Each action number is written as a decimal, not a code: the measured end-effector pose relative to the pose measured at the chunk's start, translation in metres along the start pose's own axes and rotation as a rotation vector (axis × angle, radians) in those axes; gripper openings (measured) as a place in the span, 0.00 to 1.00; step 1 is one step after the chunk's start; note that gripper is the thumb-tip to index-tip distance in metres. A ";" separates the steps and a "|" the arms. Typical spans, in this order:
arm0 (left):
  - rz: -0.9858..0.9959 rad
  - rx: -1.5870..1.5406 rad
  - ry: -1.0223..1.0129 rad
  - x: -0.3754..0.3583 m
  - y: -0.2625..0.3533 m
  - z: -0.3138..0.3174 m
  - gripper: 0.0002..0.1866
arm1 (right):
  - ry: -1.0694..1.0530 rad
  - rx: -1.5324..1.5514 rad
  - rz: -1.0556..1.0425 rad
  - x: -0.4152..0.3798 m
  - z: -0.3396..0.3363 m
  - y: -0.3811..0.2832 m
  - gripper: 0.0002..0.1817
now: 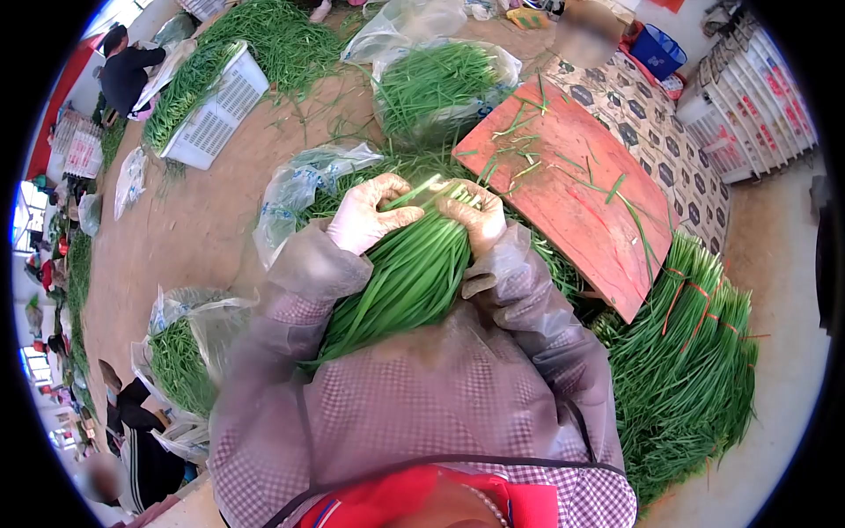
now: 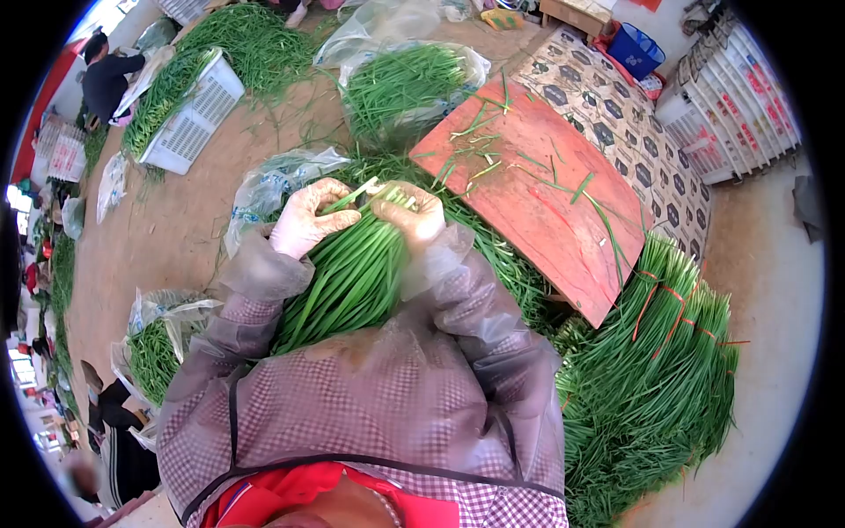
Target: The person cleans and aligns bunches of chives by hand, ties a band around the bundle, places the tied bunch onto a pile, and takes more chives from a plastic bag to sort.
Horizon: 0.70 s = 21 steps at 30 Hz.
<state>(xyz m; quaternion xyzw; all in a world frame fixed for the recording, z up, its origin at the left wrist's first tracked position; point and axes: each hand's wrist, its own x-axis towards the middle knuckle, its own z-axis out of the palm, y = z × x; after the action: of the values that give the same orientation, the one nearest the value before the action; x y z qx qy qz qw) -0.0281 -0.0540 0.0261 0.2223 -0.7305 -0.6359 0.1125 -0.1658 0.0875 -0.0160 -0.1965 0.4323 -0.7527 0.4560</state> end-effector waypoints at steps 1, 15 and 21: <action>-0.004 0.046 -0.026 0.000 0.003 0.001 0.11 | 0.005 0.022 0.003 0.000 0.001 0.000 0.14; 0.102 -0.011 -0.026 -0.005 -0.013 0.007 0.03 | -0.084 0.022 0.026 0.005 0.007 -0.005 0.21; -0.111 -0.108 -0.113 -0.006 -0.004 -0.001 0.13 | -0.120 0.015 0.085 0.002 0.002 -0.005 0.12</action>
<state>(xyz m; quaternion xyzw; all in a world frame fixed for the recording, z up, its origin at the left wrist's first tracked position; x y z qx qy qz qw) -0.0216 -0.0523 0.0226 0.2201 -0.6867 -0.6912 0.0475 -0.1676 0.0858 -0.0109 -0.2192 0.4063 -0.7230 0.5139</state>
